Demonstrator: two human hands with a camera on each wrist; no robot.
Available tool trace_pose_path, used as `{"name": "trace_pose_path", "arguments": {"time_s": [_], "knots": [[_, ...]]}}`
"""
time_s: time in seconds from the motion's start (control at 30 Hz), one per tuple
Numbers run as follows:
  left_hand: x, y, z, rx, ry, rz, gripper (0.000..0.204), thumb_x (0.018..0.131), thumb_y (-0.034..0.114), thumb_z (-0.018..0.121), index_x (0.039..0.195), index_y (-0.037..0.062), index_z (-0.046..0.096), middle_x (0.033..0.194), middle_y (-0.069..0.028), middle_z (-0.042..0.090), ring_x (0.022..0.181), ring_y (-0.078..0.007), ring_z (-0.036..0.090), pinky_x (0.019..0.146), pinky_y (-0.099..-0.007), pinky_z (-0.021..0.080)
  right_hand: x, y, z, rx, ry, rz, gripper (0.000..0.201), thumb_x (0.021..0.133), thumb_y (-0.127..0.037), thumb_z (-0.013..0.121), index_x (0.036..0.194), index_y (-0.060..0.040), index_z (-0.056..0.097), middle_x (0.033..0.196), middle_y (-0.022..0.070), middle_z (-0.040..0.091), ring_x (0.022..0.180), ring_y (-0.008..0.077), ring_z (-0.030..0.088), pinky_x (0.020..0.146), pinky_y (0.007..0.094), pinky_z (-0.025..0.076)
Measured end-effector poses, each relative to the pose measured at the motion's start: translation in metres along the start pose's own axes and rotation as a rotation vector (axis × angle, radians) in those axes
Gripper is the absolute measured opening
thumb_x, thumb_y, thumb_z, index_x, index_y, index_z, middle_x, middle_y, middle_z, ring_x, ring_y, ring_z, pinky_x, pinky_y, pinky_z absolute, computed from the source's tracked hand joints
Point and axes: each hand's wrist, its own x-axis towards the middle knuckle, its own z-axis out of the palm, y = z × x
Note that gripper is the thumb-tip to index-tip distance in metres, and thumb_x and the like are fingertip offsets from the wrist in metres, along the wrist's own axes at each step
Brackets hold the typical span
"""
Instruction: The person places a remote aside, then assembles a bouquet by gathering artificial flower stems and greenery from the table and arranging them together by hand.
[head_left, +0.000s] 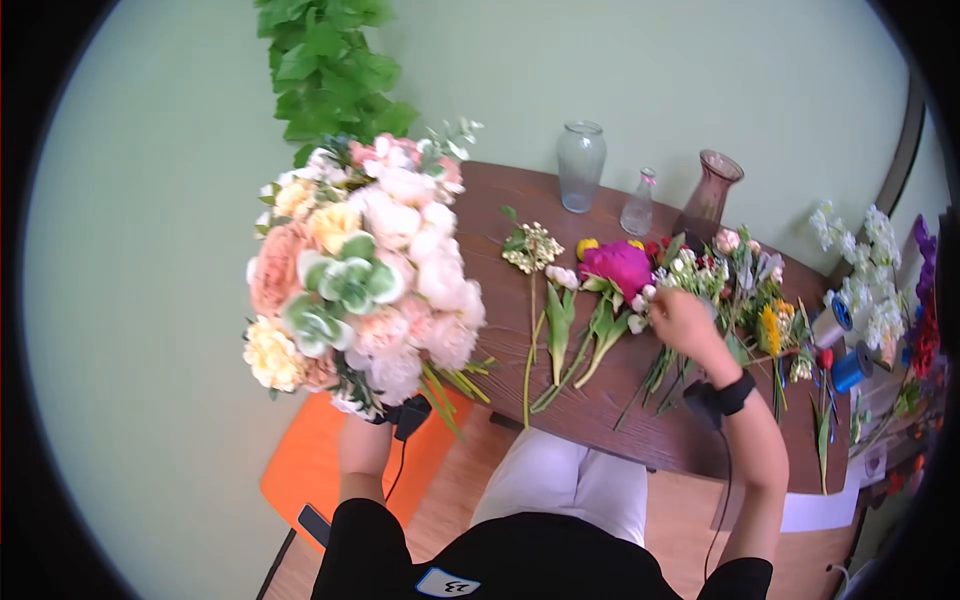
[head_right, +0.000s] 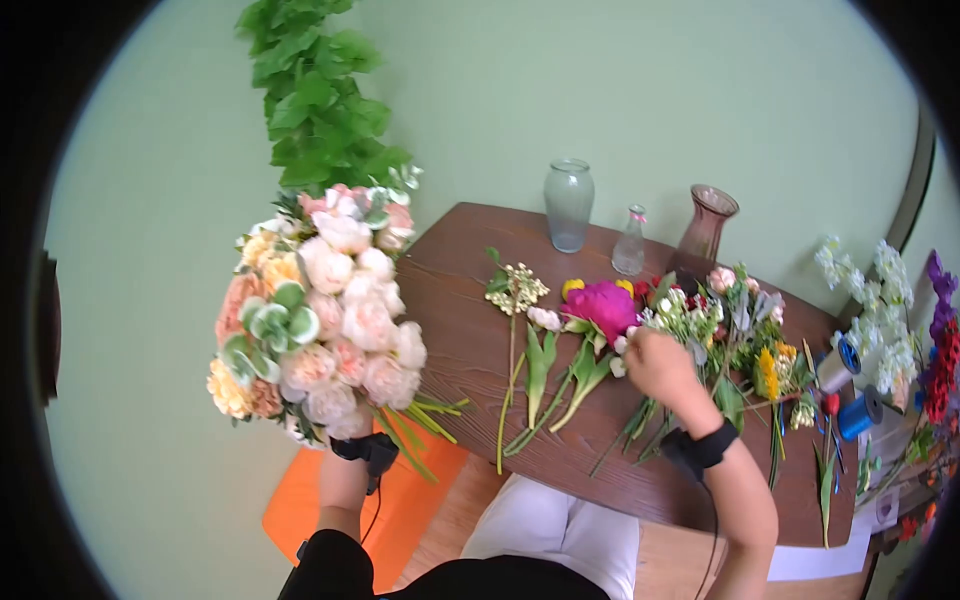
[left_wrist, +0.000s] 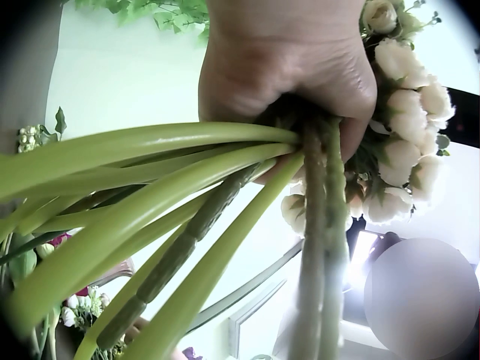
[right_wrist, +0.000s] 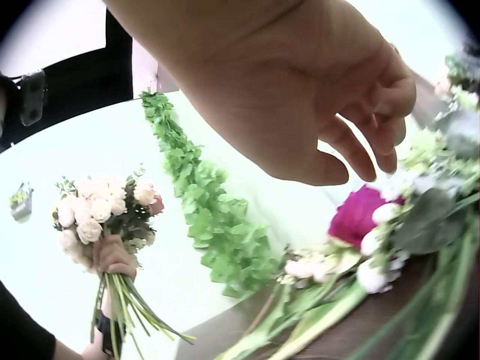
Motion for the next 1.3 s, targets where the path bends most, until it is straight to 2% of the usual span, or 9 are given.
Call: {"name": "trace_pose_path", "arguments": {"time_s": [0.13,0.17,0.3,0.63,0.77,0.87,1.03,1.23,1.3], "knots": [[0.011,-0.004,-0.006,-0.021,0.051,-0.031,0.021,0.081,0.012,0.04,0.087,-0.0016,0.054,0.078,-0.0137,0.057,0.07,-0.0263,0.055,0.061,-0.0309,0.043,0.05,-0.042,0.052,0.383,-0.346,-0.243,0.025,0.075,-0.016,0.046,0.089,0.0017,0.055,0.076,0.0173,0.058,0.068,0.0284,0.059,0.063,0.0364,0.046],[0.015,-0.005,-0.008,-0.023,0.061,-0.037,0.021,0.081,0.012,0.04,0.087,-0.0016,0.054,0.078,-0.0136,0.057,0.07,-0.0263,0.055,0.061,-0.0309,0.043,0.058,-0.058,0.058,0.589,-0.55,-0.054,0.031,0.078,-0.018,0.046,0.098,0.0049,0.05,0.078,0.0138,0.058,0.059,0.0201,0.059,0.055,0.0308,0.047],[0.022,-0.013,-0.019,-0.027,0.107,-0.062,0.021,0.081,0.012,0.04,0.087,-0.0016,0.055,0.078,-0.0136,0.058,0.07,-0.0262,0.055,0.061,-0.0309,0.043,0.101,-0.084,0.107,0.649,-0.585,0.217,0.042,0.082,-0.02,0.045,0.115,0.0062,0.039,0.09,0.0102,0.055,0.057,0.0141,0.058,0.047,0.0245,0.048],[0.043,0.005,-0.004,-0.012,-0.006,0.083,0.021,0.081,0.012,0.04,0.088,-0.0015,0.055,0.079,-0.0134,0.058,0.07,-0.0261,0.055,0.061,-0.0307,0.044,0.129,-0.083,0.156,1.319,-0.522,0.399,0.013,0.086,-0.015,0.041,0.09,-0.0042,0.048,0.068,0.0025,0.055,0.04,0.0067,0.047,0.032,0.0178,0.034],[0.042,0.007,-0.001,-0.007,-0.03,0.1,0.021,0.081,0.012,0.039,0.088,-0.0014,0.055,0.079,-0.0133,0.058,0.07,-0.026,0.055,0.061,-0.0306,0.044,0.112,-0.092,0.132,1.513,-0.356,0.27,0.011,0.086,-0.012,0.043,0.091,-0.0037,0.048,0.065,0.0025,0.055,0.045,0.005,0.045,0.036,0.0182,0.033],[0.042,0.01,-0.001,-0.011,-0.023,0.099,0.021,0.081,0.012,0.039,0.088,-0.0014,0.055,0.079,-0.0132,0.058,0.07,-0.026,0.055,0.061,-0.0306,0.044,0.103,-0.099,0.111,1.316,-0.07,-0.075,0.013,0.087,-0.011,0.041,0.097,-0.0044,0.047,0.07,0.0016,0.054,0.049,0.0047,0.046,0.044,0.0164,0.036],[0.044,0.011,-0.01,-0.01,0.022,0.078,0.022,0.081,0.012,0.039,0.088,-0.0014,0.055,0.079,-0.0131,0.058,0.07,-0.0259,0.055,0.061,-0.0305,0.044,0.069,-0.124,0.056,1.132,0.162,-0.288,0.028,0.085,-0.009,0.043,0.113,-0.0067,0.042,0.064,0.0023,0.055,0.049,0.0051,0.049,0.047,0.0197,0.04],[0.05,0.021,-0.021,0.005,0.052,0.098,0.022,0.082,0.013,0.039,0.089,-0.0013,0.055,0.08,-0.013,0.058,0.071,-0.0258,0.055,0.062,-0.0304,0.044,0.041,-0.135,0.033,0.903,0.345,-0.386,0.026,0.081,-0.007,0.05,0.107,-0.0051,0.048,0.06,0.0074,0.056,0.049,0.0163,0.055,0.046,0.0271,0.041],[0.051,0.025,-0.023,0.01,0.053,0.105,0.022,0.082,0.013,0.039,0.089,-0.0013,0.055,0.08,-0.013,0.058,0.071,-0.0258,0.055,0.062,-0.0304,0.044,0.033,-0.142,0.033,0.683,0.637,-0.611,0.022,0.08,-0.007,0.052,0.102,-0.0034,0.052,0.06,0.0111,0.056,0.052,0.0242,0.057,0.047,0.0303,0.042]]}}
